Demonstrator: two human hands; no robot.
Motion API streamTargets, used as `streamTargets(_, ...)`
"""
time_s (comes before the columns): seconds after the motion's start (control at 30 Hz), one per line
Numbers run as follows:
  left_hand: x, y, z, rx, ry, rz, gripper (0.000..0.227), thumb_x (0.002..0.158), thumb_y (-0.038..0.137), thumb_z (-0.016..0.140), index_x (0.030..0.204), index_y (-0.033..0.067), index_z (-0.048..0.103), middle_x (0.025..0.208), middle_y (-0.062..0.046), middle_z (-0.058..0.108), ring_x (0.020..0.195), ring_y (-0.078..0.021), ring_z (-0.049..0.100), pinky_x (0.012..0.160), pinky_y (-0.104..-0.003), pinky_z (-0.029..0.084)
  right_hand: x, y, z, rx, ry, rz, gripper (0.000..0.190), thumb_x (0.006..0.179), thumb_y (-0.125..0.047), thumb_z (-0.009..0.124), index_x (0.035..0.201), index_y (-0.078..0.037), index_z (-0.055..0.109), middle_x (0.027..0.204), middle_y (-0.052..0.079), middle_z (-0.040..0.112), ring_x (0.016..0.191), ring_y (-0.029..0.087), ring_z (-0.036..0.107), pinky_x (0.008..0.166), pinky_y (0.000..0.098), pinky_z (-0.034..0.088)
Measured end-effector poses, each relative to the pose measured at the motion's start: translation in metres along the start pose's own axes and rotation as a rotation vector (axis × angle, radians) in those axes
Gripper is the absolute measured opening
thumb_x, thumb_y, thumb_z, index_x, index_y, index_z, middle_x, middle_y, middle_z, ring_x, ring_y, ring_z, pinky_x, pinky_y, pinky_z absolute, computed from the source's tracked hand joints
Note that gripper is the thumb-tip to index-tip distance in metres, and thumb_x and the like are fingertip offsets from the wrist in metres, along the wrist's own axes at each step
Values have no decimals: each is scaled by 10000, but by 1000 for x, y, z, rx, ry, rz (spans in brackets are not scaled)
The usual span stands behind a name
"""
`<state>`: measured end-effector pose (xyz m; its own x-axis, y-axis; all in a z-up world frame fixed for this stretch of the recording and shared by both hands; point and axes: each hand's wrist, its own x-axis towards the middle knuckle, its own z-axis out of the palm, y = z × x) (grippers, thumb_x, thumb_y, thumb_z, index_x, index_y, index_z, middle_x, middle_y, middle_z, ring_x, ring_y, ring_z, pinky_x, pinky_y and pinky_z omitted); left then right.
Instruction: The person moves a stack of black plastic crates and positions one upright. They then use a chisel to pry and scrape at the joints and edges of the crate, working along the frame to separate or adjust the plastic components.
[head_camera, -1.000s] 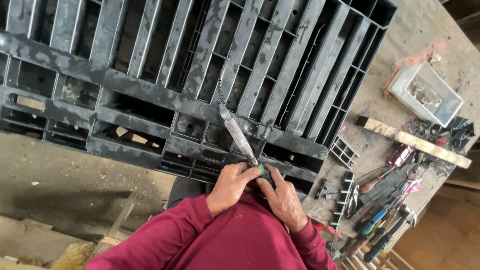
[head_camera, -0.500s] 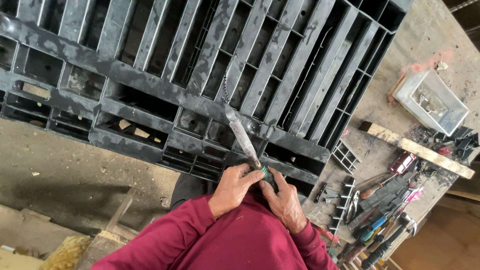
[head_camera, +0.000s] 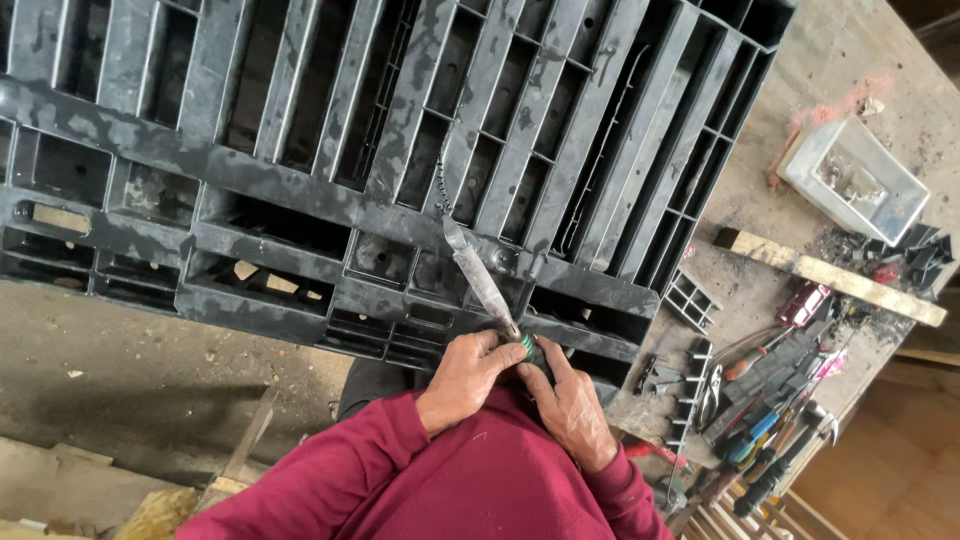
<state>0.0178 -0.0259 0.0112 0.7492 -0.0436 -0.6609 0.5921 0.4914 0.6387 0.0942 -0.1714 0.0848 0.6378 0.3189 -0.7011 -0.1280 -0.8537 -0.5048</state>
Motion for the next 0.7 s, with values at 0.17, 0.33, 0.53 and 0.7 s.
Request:
streamTargets(0.17, 2, -1, -4, 36, -13, -5, 354, 957, 300, 673, 988, -47, 737, 730, -58, 691, 679, -68, 565, 612, -283, 487, -1, 0, 3, 21, 8, -8, 425, 956, -259, 622, 1331, -67, 558, 826, 195, 758, 748, 325, 779, 654, 392, 570)
streamTargets(0.33, 3, -5, -5, 37, -21, 44, 362, 959, 308, 674, 996, -47, 731, 761, -52, 720, 715, -65, 596, 648, -282, 513, 0, 1, 3, 3, 8, -24, 430, 965, -272, 622, 1336, -65, 554, 848, 197, 760, 781, 324, 784, 674, 390, 574)
streamTargets(0.53, 2, -7, -1, -88, -21, -77, 338, 962, 282, 684, 988, -52, 731, 740, -53, 674, 667, -79, 553, 592, -288, 472, 0, 5, 3, 3, 16, -24, 444, 960, -272, 636, 1344, -62, 561, 844, 200, 758, 766, 308, 781, 667, 383, 569)
streamTargets(0.7, -4, -4, 5, -18, 28, -13, 320, 957, 280, 675, 995, -30, 745, 748, -42, 700, 677, -62, 565, 597, -272, 480, 1, 15, 8, -15, 77, 14, 458, 897, -235, 699, 1310, -60, 606, 787, 182, 754, 652, 237, 777, 584, 345, 577)
